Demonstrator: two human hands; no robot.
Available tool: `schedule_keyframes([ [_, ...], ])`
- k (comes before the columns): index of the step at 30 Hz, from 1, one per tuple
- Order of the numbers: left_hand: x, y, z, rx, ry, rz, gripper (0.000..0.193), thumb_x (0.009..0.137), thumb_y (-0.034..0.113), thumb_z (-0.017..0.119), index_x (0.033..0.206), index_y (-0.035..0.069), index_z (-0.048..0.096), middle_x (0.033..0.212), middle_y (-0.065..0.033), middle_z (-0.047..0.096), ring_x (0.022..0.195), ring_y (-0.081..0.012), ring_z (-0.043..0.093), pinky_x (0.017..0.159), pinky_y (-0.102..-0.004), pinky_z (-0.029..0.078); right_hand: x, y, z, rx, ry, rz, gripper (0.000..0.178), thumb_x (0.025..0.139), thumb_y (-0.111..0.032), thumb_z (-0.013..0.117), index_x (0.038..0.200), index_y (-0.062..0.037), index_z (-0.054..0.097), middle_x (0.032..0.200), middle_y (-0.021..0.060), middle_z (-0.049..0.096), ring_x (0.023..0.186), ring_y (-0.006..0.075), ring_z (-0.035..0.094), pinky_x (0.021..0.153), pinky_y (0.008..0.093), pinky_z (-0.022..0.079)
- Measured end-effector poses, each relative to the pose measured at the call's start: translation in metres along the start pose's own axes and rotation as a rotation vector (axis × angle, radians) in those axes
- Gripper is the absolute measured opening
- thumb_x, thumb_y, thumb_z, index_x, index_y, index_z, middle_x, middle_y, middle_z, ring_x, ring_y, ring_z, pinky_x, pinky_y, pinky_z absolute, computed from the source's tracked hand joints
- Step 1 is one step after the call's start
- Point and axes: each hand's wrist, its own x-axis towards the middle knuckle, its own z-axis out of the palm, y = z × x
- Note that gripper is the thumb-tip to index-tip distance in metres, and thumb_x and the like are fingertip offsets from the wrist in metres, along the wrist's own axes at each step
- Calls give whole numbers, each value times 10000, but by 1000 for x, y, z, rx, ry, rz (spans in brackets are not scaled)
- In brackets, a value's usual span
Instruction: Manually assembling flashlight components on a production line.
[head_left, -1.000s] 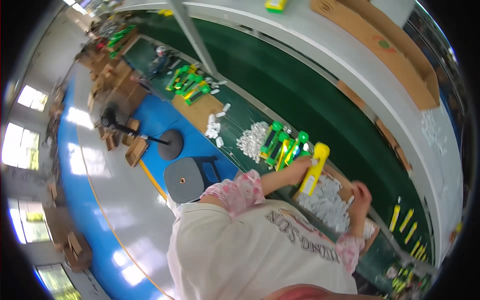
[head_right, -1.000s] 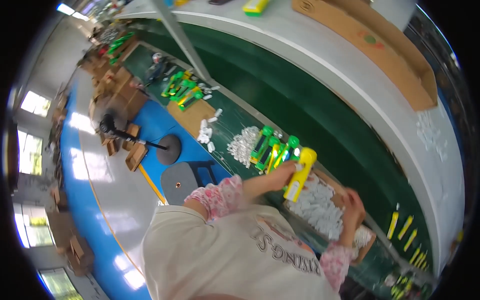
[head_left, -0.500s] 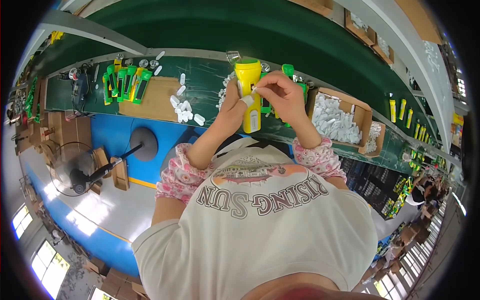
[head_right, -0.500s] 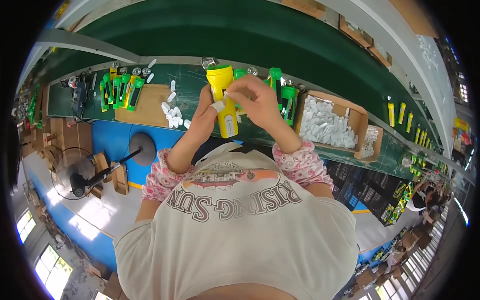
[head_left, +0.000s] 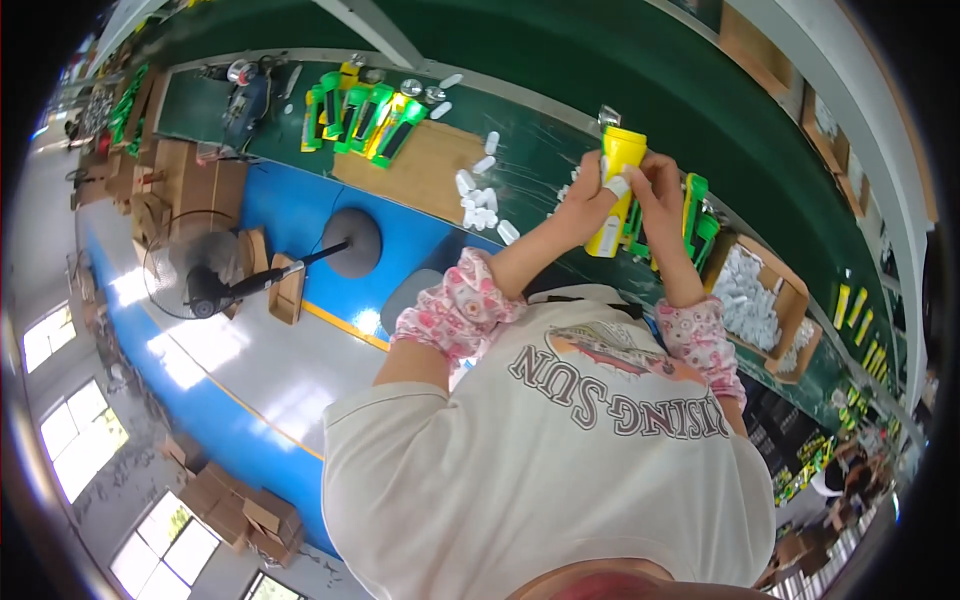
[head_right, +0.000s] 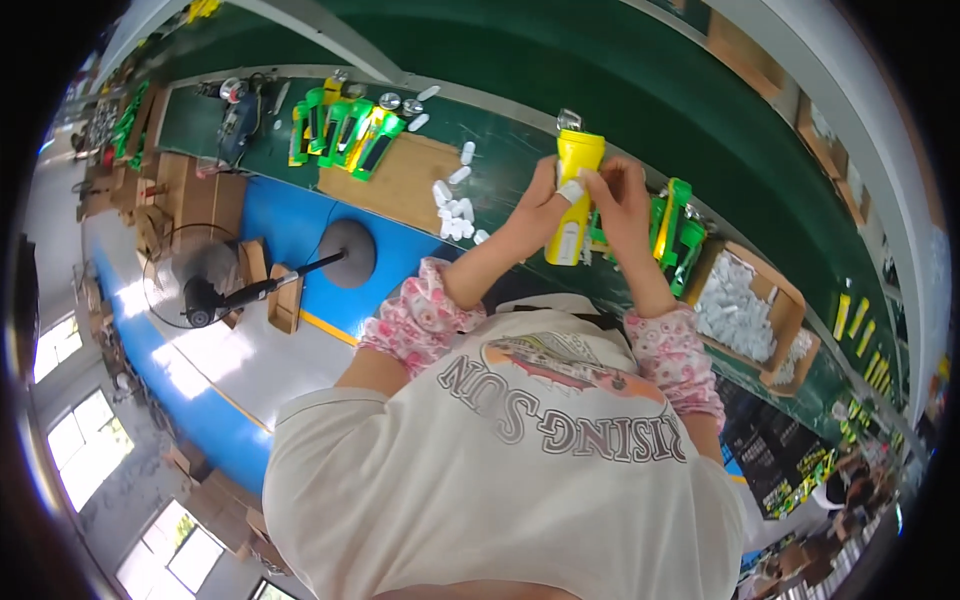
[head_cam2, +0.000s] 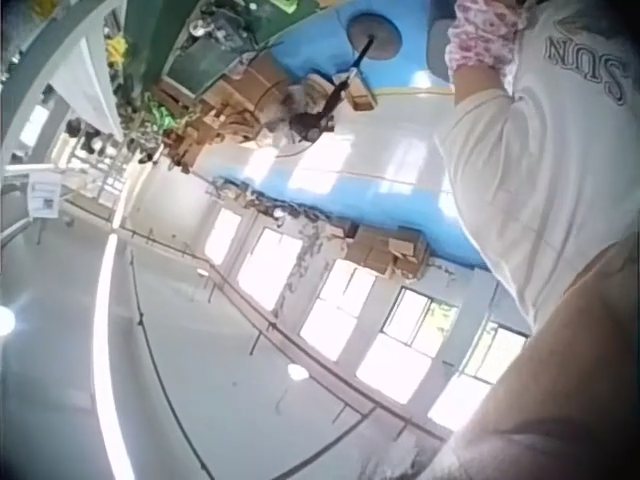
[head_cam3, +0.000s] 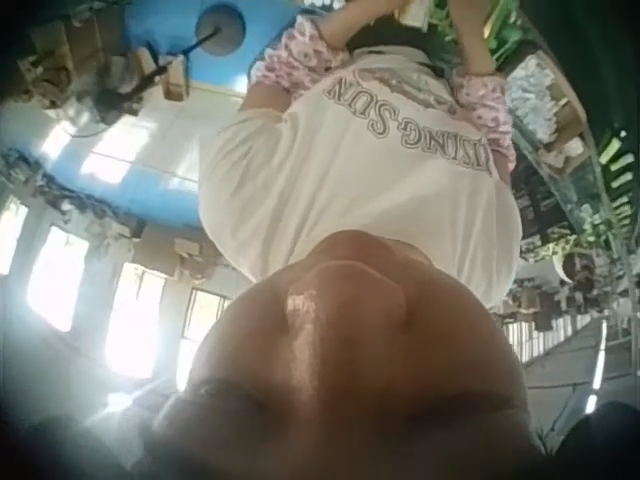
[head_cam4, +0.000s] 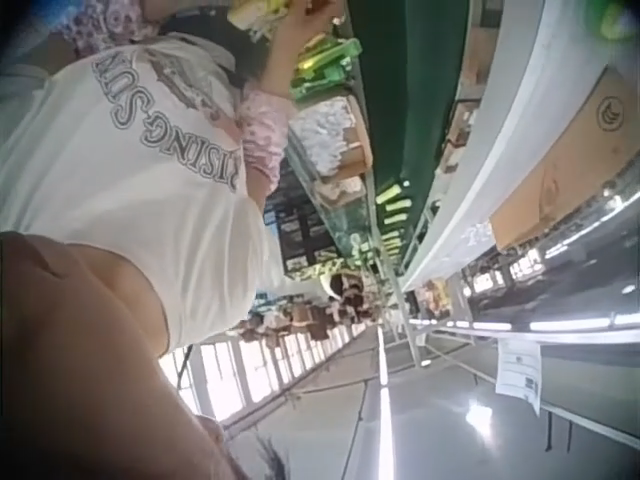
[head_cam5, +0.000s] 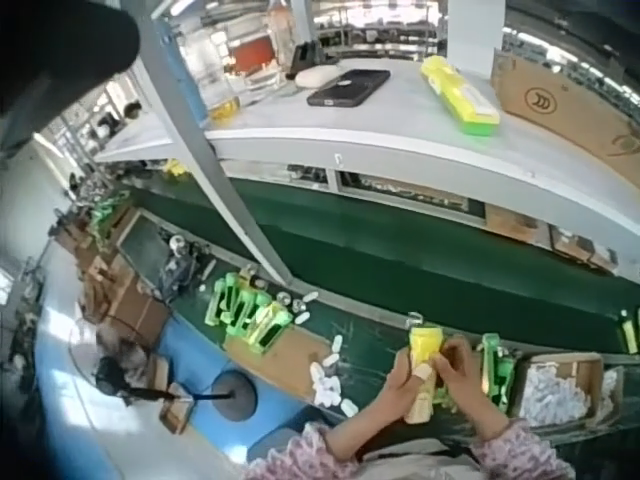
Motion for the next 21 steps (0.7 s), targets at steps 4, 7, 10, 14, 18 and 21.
schedule_keyframes([
  [4, -1, -22, -10, -169, 20, -73, 352, 1017, 223, 452, 1286, 23, 347, 1057, -90, 555, 898, -129, 597, 796, -280, 503, -32, -6, 10, 90, -185, 358, 458, 903, -56, 622, 1312, -34, 417, 1128, 59, 527, 1003, 125, 533, 840, 267, 458],
  [7, 4, -36, -19, -214, 32, -89, 332, 1019, 208, 437, 1285, 31, 346, 1047, -92, 561, 870, -134, 617, 771, -282, 520, -38, 13, 23, 125, -303, 175, 705, 896, -58, 626, 1472, -26, 221, 1289, 95, 473, 1136, 172, 513, 947, 308, 436],
  [10, 12, -13, -32, -290, 43, -132, 333, 1018, 208, 440, 1288, 35, 348, 1070, -85, 555, 890, -131, 617, 775, -277, 520, -23, 10, 31, 85, -324, 213, 760, 863, -60, 666, 1467, -9, 208, 1287, 119, 479, 1138, 197, 533, 953, 331, 448],
  [14, 39, -27, -81, 176, 79, 137, 340, 988, 202, 510, 1260, 15, 427, 1128, -150, 540, 1040, -247, 577, 882, -355, 477, 19, 54, 25, -108, -324, 279, 568, 897, -113, 650, 1367, -14, 349, 1213, 114, 564, 1065, 187, 578, 904, 328, 472],
  [18, 32, -89, -292, 1310, 817, 163, 486, 682, 35, 652, 1144, -40, 519, 1064, -214, 570, 962, -381, 573, 841, -459, 457, 143, 121, -57, -440, 62, 129, 400, 912, -254, 661, 1213, -27, 529, 986, 103, 646, 888, 143, 628, 748, 299, 512],
  [21, 23, -105, -348, 1675, 819, -20, 445, 713, 102, 629, 1133, 9, 515, 1117, -175, 556, 1064, -362, 518, 898, -478, 416, 216, 198, -210, -1105, 176, 210, 471, 909, -371, 638, 1217, -28, 543, 990, 141, 655, 896, 227, 651, 753, 378, 514],
])
